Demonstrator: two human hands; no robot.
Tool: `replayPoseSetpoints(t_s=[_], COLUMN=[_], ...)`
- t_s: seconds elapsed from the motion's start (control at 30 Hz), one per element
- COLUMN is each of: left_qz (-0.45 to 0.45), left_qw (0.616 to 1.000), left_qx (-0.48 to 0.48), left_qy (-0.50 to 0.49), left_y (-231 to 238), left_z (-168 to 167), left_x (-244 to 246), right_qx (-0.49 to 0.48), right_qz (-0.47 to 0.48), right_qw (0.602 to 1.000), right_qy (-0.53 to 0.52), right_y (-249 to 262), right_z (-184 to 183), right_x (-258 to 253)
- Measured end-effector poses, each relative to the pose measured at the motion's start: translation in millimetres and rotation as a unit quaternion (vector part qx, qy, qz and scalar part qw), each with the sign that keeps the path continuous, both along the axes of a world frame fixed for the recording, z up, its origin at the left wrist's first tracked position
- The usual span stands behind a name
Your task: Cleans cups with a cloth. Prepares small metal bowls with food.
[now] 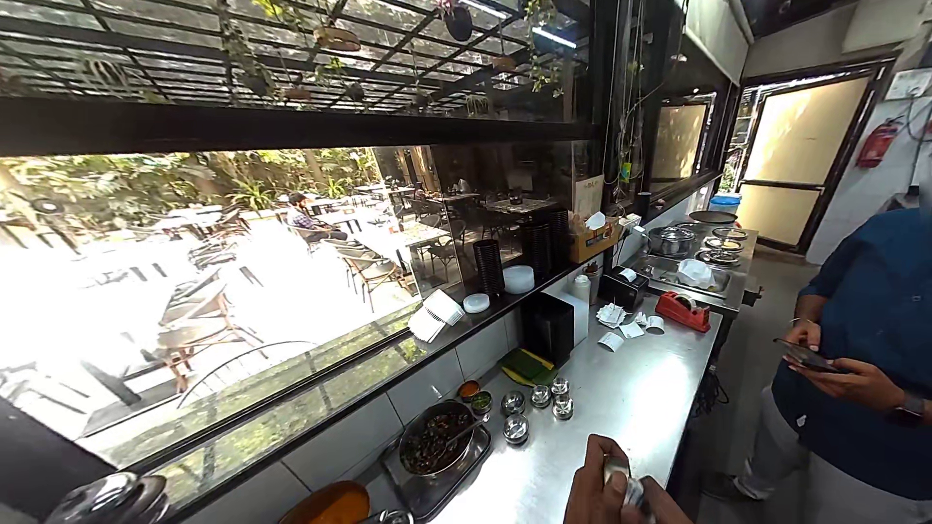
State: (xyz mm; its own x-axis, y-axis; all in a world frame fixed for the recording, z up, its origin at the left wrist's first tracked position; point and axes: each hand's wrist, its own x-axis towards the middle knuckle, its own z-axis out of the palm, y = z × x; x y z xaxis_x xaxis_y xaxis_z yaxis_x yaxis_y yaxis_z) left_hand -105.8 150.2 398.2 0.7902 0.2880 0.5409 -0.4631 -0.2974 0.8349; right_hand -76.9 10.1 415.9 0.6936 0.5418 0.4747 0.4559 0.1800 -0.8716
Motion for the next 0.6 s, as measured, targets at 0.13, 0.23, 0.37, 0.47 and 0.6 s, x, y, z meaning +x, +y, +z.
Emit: replayPoseSetpoints(t_s=[0.13, 0.23, 0.37, 0.47, 0.6], left_qz=[-0.061, -0.035, 0.09, 0.106, 0.076], left_qw=[0.987, 0.984, 0.993, 0.99, 0.994], left_qx=[-0.141, -0.17, -0.066, -0.033, -0.057], left_qy=[0.038, 0.044, -0.046, -0.083, -0.046], left_y=[-13, -35, -43, -41, -41], left_z=[9, 5, 6, 11, 14], left_x=[-3, 1, 9, 10, 1], right_qx=[-0.075, 0.012, 0.125, 0.164, 0.142], right_qz=[-0.216, -0.25, -0.197, -0.157, -0.155], right_qw=[0.907, 0.906, 0.966, 0.971, 0.97], right_qy=[-0.353, -0.341, -0.107, 0.081, -0.117], right_y=[-9, -4, 15, 22, 21], right_z=[-32, -33, -7, 12, 0], right_x=[17, 33, 16, 6, 19])
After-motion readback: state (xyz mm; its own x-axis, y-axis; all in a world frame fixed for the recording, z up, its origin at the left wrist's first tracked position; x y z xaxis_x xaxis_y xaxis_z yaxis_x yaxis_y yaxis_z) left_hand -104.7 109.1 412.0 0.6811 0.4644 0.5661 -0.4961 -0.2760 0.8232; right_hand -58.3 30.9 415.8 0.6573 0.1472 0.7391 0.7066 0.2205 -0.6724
